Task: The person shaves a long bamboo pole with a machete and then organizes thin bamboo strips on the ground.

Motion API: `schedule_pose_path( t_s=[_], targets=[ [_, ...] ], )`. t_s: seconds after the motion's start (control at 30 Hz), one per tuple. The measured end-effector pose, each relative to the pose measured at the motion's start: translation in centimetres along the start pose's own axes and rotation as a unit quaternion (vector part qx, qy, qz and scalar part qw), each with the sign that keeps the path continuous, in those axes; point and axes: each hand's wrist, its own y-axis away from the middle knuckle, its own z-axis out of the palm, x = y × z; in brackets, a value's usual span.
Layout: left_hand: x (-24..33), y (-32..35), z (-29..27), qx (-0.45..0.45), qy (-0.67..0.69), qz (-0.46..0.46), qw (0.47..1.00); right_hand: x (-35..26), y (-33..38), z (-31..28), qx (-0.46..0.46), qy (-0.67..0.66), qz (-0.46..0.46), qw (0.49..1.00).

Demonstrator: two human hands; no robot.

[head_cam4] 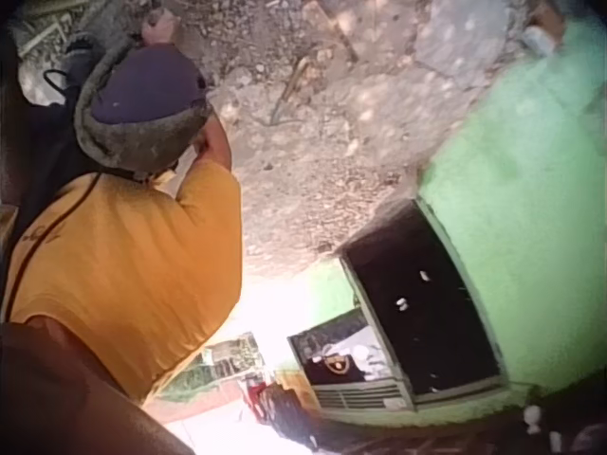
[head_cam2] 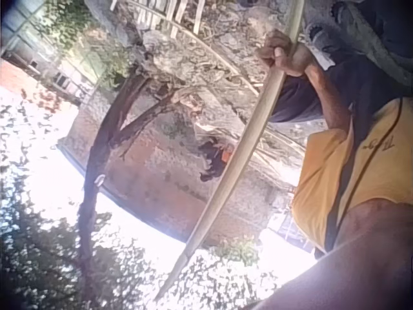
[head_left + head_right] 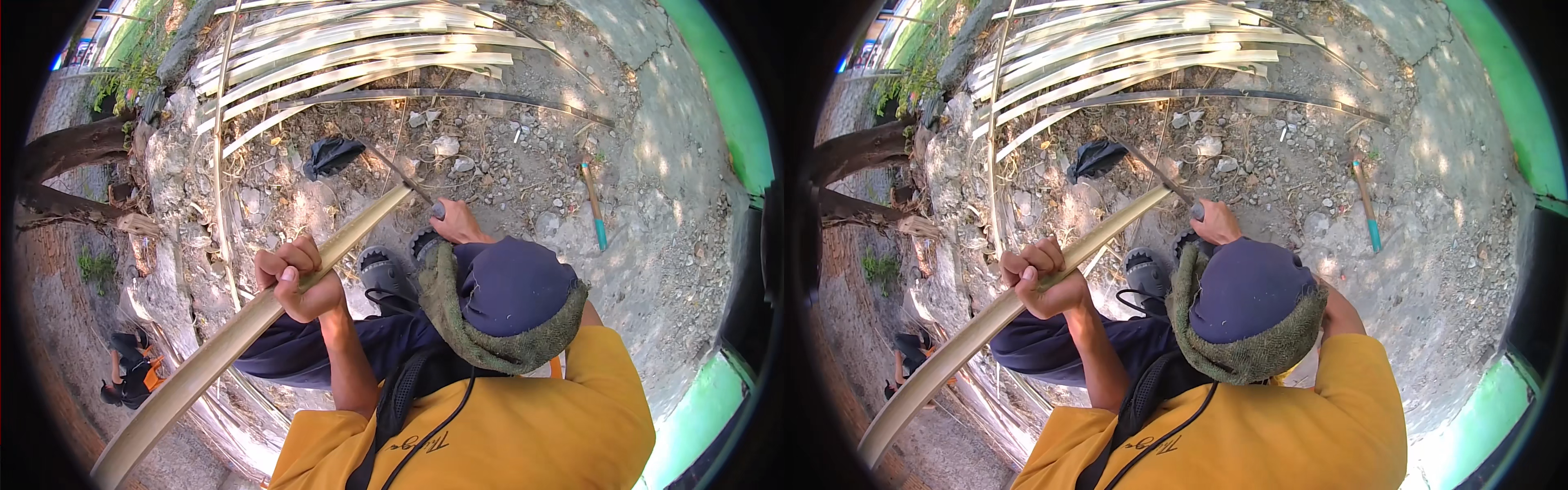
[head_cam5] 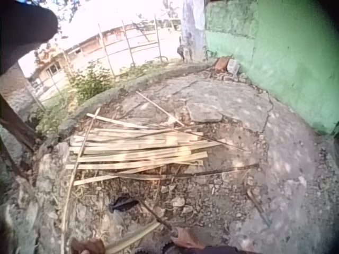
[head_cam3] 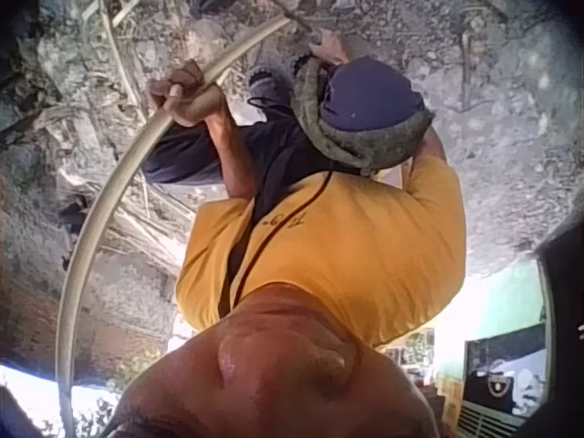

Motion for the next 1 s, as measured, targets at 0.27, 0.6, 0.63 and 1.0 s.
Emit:
schedule_pose_path(
  t_s=[0.27,0.6,0.63,1.0],
  targets=[
    [0.8,-0.2,1.4,-0.030,0.006,-0.004,1.000,-1.6,-0.2,-0.5,-0.056,-0.050,-0.057,0.996],
    [0.4,0.3,0.9,-0.044,-0.027,-0.009,0.999,-3.5,-1.6,-0.3,-0.049,-0.065,-0.131,0.988],
    [0.5,0.2,1.0,-0.043,-0.029,-0.012,0.999,-3.9,-1.2,-0.7,-0.051,-0.066,-0.128,0.988],
    [0.3,-0.4,-0.5,-0.011,0.005,-0.007,1.000,-1.7,-0.9,0.3,-0.034,-0.043,-0.026,0.998]
  ],
)
